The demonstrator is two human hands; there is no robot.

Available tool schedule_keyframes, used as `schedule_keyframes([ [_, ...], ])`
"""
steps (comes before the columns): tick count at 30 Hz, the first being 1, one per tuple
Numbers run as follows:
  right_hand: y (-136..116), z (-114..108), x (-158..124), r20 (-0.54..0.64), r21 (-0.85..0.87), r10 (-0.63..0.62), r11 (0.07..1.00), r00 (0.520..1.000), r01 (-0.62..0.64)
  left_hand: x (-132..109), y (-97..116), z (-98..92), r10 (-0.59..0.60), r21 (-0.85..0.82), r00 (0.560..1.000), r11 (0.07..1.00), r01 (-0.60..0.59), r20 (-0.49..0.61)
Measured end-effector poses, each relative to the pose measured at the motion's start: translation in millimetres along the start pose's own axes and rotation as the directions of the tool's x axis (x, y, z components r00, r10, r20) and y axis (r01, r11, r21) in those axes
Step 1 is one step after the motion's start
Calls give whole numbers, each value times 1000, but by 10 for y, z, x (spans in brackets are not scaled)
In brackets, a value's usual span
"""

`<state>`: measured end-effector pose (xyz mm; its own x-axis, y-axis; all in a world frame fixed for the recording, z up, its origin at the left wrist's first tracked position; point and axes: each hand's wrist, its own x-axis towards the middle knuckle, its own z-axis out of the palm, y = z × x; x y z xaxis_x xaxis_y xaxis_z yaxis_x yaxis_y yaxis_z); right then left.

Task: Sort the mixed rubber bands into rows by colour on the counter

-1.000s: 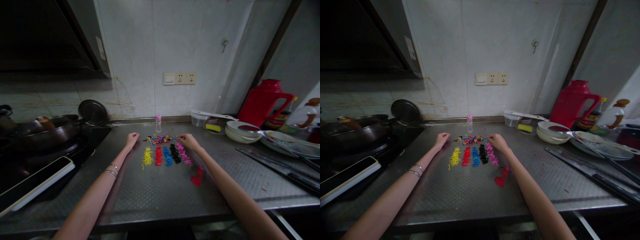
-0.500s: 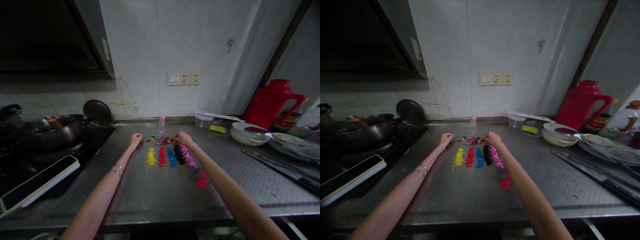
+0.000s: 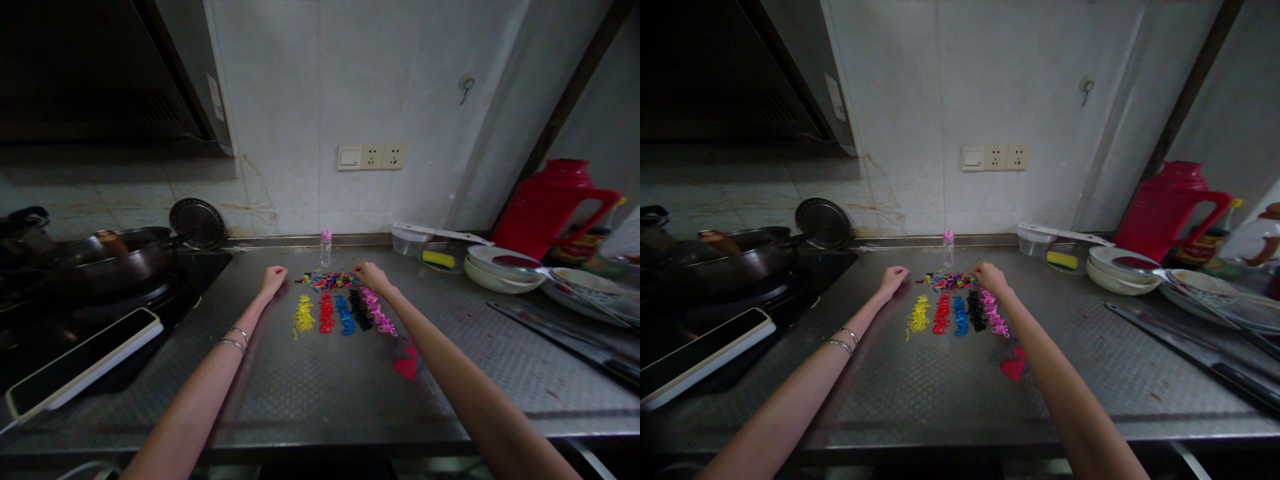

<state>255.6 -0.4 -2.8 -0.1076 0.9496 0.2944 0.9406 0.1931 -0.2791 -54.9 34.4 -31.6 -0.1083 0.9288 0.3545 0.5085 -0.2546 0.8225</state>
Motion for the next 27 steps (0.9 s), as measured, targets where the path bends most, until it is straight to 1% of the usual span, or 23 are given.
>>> schedule_keyframes([
  [5, 13, -59, 40, -35, 27, -13, 1000, 999, 14, 12, -20, 12, 6, -4, 1000, 1000, -6, -5],
  [11, 112, 19, 115, -67, 155, -25, 987, 997, 35, 11, -11, 8, 6, 8, 1000, 1000, -6, -5],
  [17, 270, 45, 24, -90, 246, -40, 967, 995, 61, 6, -2, 7, -15, -24, 1000, 1000, 15, -8],
  [21, 387, 13, -100, -53, 290, -98, 951, 994, 109, 6, 1, 6, -14, -35, 1000, 999, 14, 3],
  [27, 479, -9, -201, 12, 339, -135, 933, 991, 123, -4, 8, -2, -9, -20, 1000, 1000, 9, 0],
])
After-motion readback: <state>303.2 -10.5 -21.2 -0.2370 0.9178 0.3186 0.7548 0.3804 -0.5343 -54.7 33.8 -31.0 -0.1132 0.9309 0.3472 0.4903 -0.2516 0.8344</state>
